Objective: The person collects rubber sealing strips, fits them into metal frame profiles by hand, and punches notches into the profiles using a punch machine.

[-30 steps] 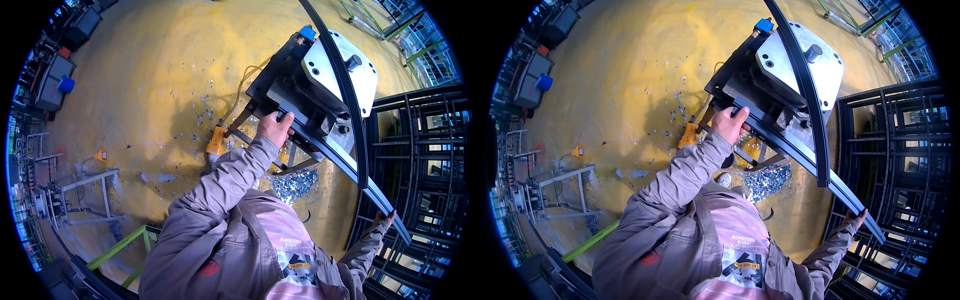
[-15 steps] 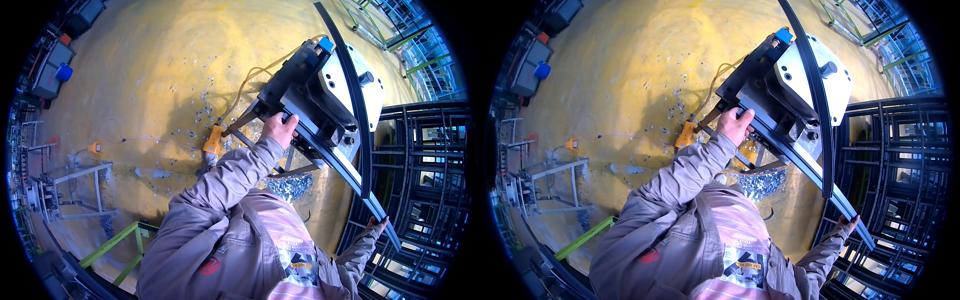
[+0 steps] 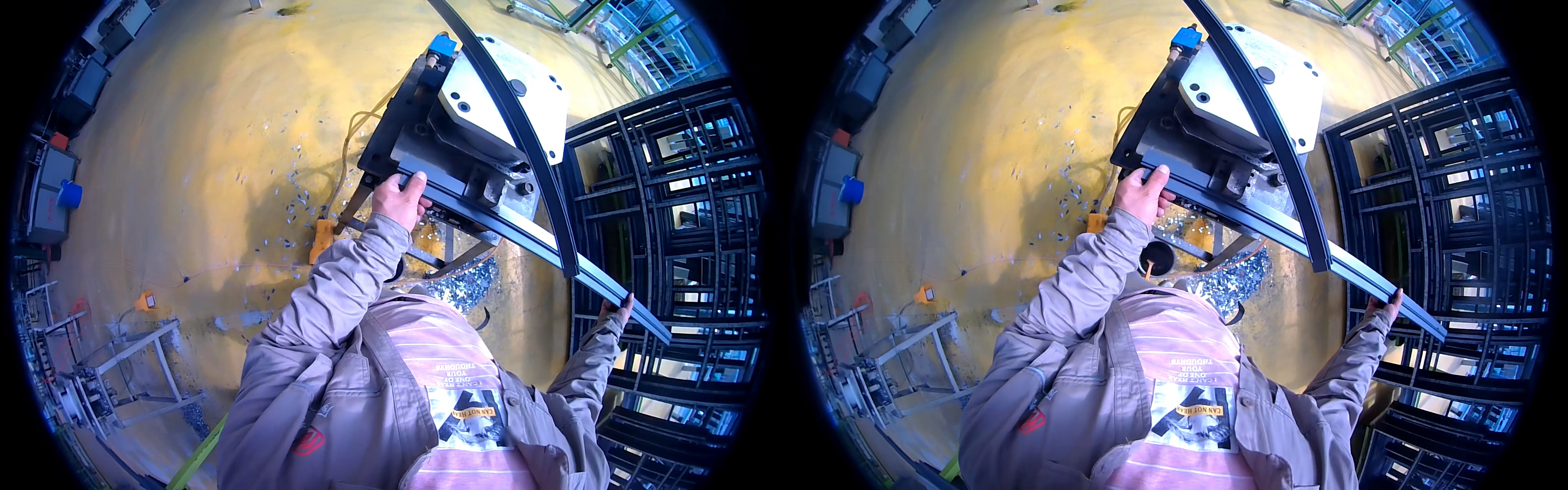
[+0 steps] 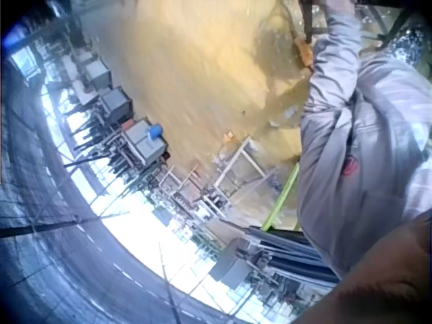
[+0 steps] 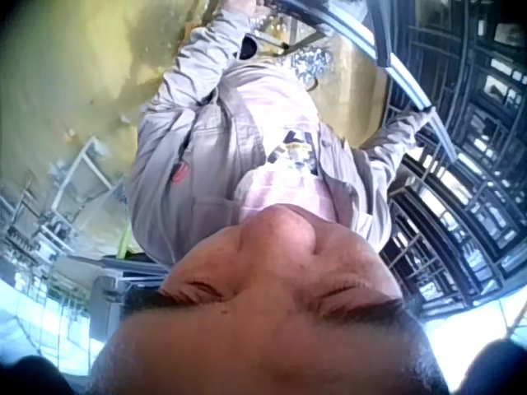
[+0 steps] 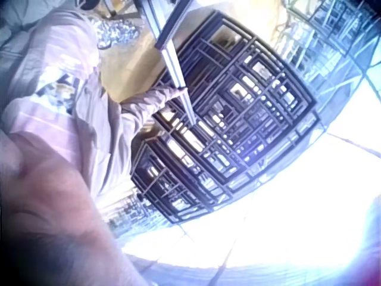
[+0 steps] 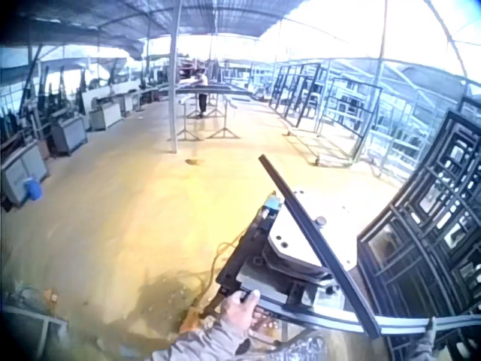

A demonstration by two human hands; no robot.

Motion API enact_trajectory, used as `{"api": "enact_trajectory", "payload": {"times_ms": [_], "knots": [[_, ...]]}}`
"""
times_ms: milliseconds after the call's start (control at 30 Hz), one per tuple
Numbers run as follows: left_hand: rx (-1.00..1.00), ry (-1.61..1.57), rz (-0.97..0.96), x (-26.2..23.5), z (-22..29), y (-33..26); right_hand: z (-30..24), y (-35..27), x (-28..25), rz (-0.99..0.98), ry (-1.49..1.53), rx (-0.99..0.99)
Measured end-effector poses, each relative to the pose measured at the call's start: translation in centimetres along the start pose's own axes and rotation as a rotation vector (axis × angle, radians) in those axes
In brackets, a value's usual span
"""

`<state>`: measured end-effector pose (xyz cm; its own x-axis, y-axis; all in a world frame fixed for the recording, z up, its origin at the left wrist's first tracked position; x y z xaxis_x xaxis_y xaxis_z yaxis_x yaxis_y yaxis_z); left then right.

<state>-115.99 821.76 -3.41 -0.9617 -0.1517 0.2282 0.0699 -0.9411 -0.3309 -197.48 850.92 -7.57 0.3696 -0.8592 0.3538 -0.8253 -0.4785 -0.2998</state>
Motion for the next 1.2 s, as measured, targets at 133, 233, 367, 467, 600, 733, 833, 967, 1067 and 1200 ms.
{"api": "enact_trajectory", "payload": {"times_ms": [133, 233, 367, 467, 600, 733, 833, 967, 1067, 1200], "knots": [[0.025, -0.046, -0.015, -0.1, -0.6, 0.8, -0.5, 0.2, -0.9, 0.067, 0.022, -0.014], [0.035, -0.011, 0.018, -0.8, -0.7, 1.2, 1.2, -0.5, 0.0, 0.177, 0.127, -0.029], [0.002, 0.002, 0.059, -1.2, -0.9, 1.6, 6.4, -2.9, 5.4, 0.011, 0.305, 0.082], [0.005, 0.002, 0.082, -2.3, -1.5, 2.1, 10.7, -6.0, 9.7, 0.135, 0.326, -0.014], [-0.038, 0.049, 0.008, -2.9, -1.9, 1.9, 11.6, -6.1, 11.1, 0.192, 0.257, 0.045], [-0.146, 0.169, -0.502, 5.0, -5.0, -2.5, 4.1, 2.0, -0.8, 0.125, 0.305, -0.016], [-0.311, 0.45, -0.76, 7.2, -7.4, -8.3, -9.0, 5.4, -15.1, 0.36, 0.191, -0.189], [-0.17, 0.764, -1.136, 4.7, -10.5, -12.9, -15.2, 1.3, -23.1, 0.55, -0.005, -0.182], [-0.182, 0.932, -1.452, 7.6, -7.3, -16.6, -16.5, -8.3, -28.3, 0.631, 0.087, -0.385], [-0.151, 0.889, -1.606, 9.3, -5.6, -18.0, -10.2, -20.8, -23.3, 0.191, 0.336, -0.297]]}}
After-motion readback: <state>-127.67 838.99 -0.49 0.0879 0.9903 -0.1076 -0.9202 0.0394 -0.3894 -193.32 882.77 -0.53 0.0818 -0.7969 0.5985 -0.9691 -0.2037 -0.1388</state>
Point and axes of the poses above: each hand's wrist, its own y-axis towards the middle knuckle, its own x-axis out of the palm, z = x × y, the point moved 10 cm from there along y, towards the middle knuckle, and after that the axes turned 3 degrees about z, right-handed, at the moved point
